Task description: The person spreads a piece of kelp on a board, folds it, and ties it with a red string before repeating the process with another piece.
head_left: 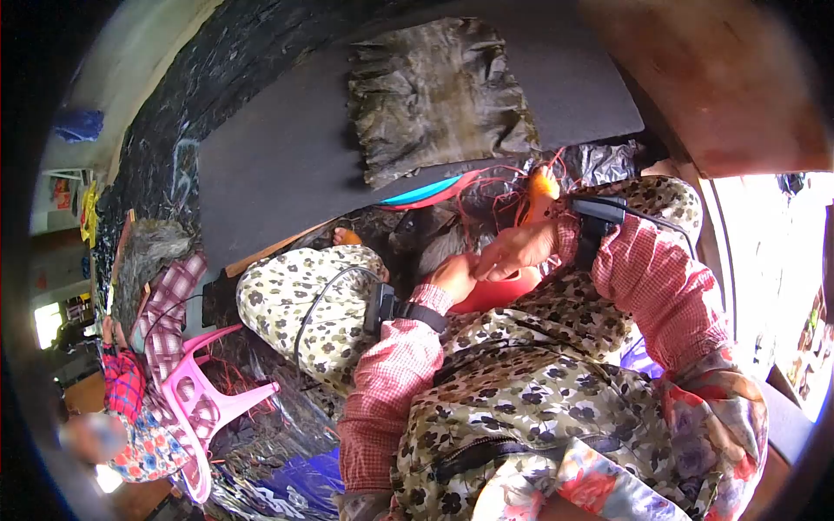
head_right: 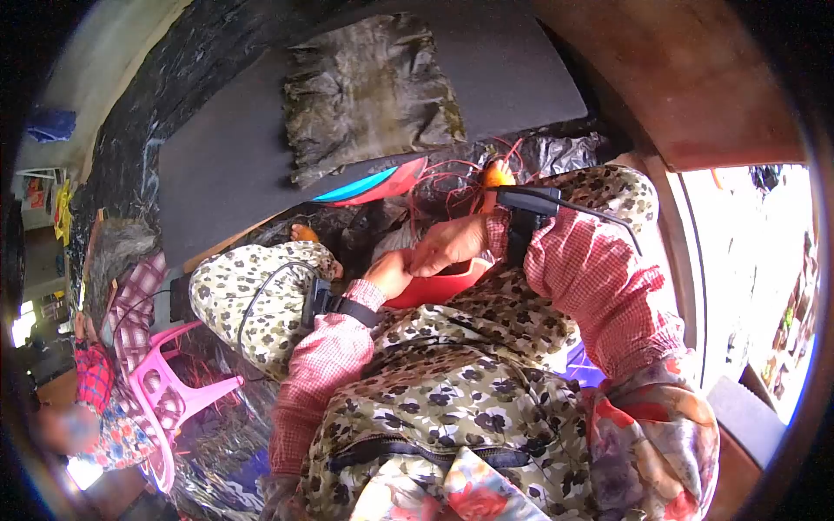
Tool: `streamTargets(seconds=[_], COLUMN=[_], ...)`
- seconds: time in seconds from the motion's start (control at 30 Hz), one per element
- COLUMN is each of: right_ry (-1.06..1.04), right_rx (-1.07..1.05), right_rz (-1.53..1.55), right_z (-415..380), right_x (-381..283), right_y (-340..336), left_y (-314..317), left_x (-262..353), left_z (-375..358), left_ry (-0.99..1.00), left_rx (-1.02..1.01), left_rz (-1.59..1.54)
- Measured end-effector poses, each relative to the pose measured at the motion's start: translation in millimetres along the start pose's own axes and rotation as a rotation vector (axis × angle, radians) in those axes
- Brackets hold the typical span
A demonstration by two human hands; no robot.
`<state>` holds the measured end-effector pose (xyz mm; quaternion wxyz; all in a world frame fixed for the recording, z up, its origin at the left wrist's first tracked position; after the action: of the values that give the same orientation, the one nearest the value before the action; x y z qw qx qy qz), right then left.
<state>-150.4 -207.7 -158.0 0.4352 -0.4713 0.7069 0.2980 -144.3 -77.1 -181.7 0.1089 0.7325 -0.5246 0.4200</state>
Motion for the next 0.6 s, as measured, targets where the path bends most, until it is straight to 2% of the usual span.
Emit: streamTargets(seconds=[0.1, 0.17, 0.23, 0.27, 0.3, 0.37, 0.43, 0.57, 0.6], right_ry=[-0.022, -0.150, -0.193, -0.226, -0.257, -0.258, -0.168, -0.147, -0.044], right_rx=[0.021, 0.047, 0.064, 0.071, 0.075, 0.102, 0.267, 0.276, 0.291], right_rz=[0.031, 0.085, 0.119, 0.149, 0.181, 0.369, 0.504, 0.286, 0.025], right_z=[-5, -2, -6, -9, -12, -13, -11, -12, -13], right_x=[-1, 3, 1, -1, -1, 10, 28, 41, 42], right_y=[-1, -6, -14, -20, -25, -35, -41, -47, -49], left_y=[6, 7, 1, 4, -2, -5, -10, -19, -18], left_x=[-12, -20, -20, -43, -41, -22, -14, -13, -9], left_z=[4, 5, 4, 14, 10, 4, -3, -22, -32], left_ry=[0.035, 0.055, 0.099, 0.200, 0.161, 0.308, 0.247, 0.099, 0.204], left_rx=[0.029, 0.070, 0.120, 0.150, 0.147, 0.219, 0.249, 0.374, 0.355], left_rz=[-0.047, -0.044, -0.201, -0.324, -0.338, -0.536, -0.485, -0.444, -0.507])
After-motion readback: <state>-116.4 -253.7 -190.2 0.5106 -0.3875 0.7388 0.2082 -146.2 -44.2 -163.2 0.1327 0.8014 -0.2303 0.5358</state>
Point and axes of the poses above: each hand's wrist, its own z-axis towards the middle knuckle, its own y-axis out of the palm, x = y × z, the point moved 5 cm from there along z, towards the middle knuckle, and after that the axes turned 8 degrees about -z, right-handed, at the moved point
